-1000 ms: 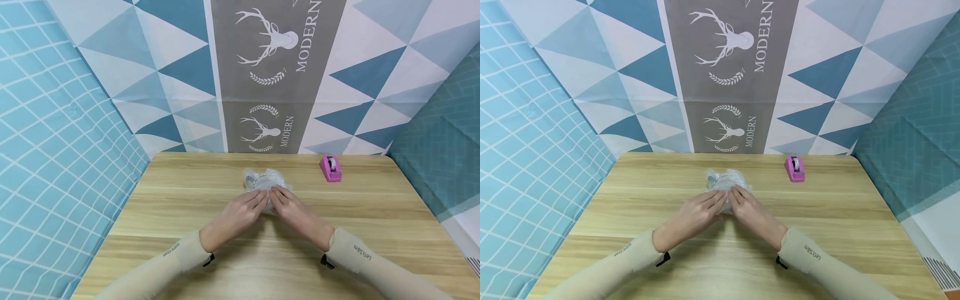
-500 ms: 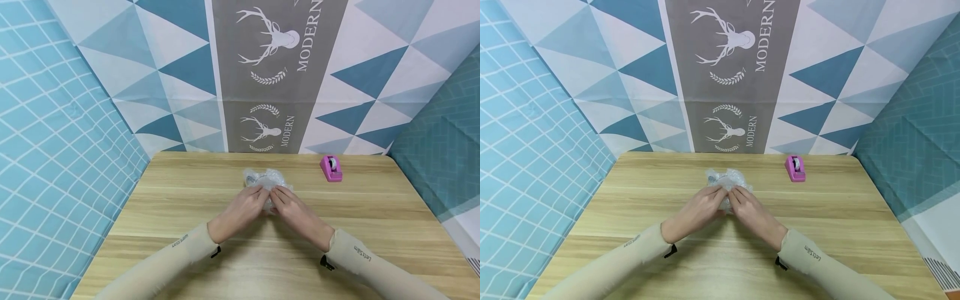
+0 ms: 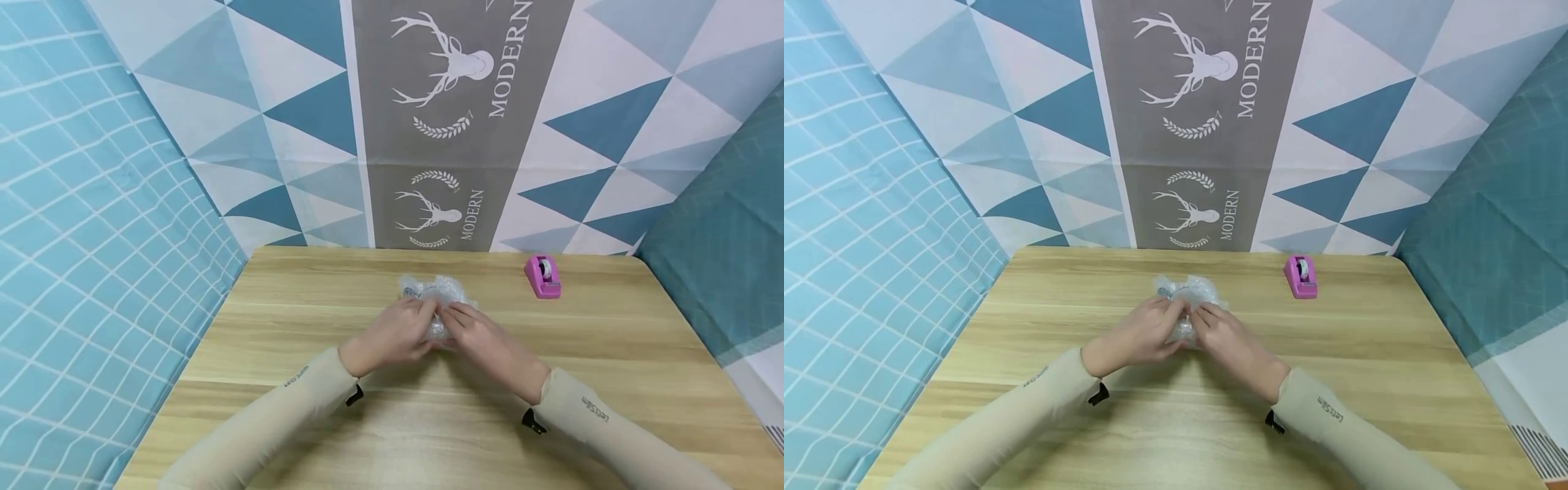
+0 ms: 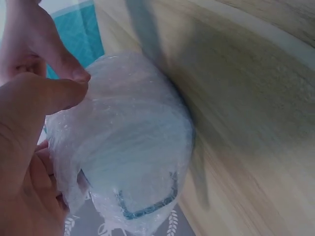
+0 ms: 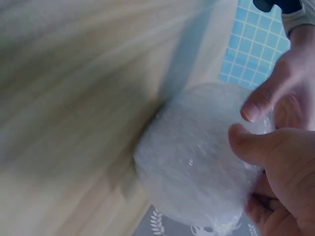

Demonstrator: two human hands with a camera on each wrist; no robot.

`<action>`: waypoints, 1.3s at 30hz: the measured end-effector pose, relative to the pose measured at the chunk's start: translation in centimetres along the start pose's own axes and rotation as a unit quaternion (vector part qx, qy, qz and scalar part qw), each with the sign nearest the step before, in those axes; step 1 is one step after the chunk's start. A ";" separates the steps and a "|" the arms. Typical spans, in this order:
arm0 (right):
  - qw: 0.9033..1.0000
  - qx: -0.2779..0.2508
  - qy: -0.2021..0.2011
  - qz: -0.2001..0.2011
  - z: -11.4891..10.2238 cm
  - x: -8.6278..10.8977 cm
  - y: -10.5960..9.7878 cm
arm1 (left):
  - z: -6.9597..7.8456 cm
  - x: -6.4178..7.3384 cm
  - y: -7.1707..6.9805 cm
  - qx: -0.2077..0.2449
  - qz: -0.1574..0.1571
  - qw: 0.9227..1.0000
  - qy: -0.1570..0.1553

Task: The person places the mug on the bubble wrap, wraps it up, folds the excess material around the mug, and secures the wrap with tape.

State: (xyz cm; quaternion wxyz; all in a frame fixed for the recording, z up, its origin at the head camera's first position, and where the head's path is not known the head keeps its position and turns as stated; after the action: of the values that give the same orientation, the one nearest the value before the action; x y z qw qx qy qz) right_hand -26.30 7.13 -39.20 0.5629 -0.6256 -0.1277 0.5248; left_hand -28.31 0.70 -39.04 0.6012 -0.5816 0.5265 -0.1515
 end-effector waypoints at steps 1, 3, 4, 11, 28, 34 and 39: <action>1.000 -0.008 -0.001 -0.007 0.2 0.0 0.1 | -0.1 -0.1 0.2 0.015 -0.007 1.000 -0.001; 0.999 -0.022 -0.004 -0.024 0.5 0.1 0.2 | -0.3 -0.3 0.5 0.042 -0.025 0.999 -0.007; 0.999 -0.028 -0.007 -0.033 0.7 0.0 0.2 | -0.4 -0.4 0.7 0.053 -0.033 0.998 -0.010; 0.996 -0.032 -0.047 -0.075 0.8 -0.7 0.2 | -1.0 -1.1 1.6 0.098 -0.098 0.990 -0.019; 0.976 -0.174 -0.016 -0.129 2.3 -1.6 1.4 | -1.4 -1.5 3.1 0.153 -0.190 0.969 -0.021; 0.978 -0.175 -0.008 -0.111 2.5 -1.5 1.3 | -1.5 -1.8 3.2 0.151 -0.141 0.978 -0.014; 0.987 -0.134 -0.017 -0.085 2.2 -1.5 1.1 | -1.1 -1.9 1.7 0.115 -0.077 0.990 0.004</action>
State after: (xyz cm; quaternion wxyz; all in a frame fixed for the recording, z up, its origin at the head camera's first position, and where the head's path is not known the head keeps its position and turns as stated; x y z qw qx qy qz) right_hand -29.15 6.90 -38.99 0.5144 -0.6733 -0.2594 0.4635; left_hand -30.70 2.03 -39.37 0.6482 -0.5470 0.4621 -0.2590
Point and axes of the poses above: each hand's wrist, its own x-axis away from the middle knuckle, its own y-axis out of the palm, z = x × y, the point moved 10 cm from there along -x, towards the middle knuckle, and after that the axes turned 3 degrees about -x, right-handed, at the moved point
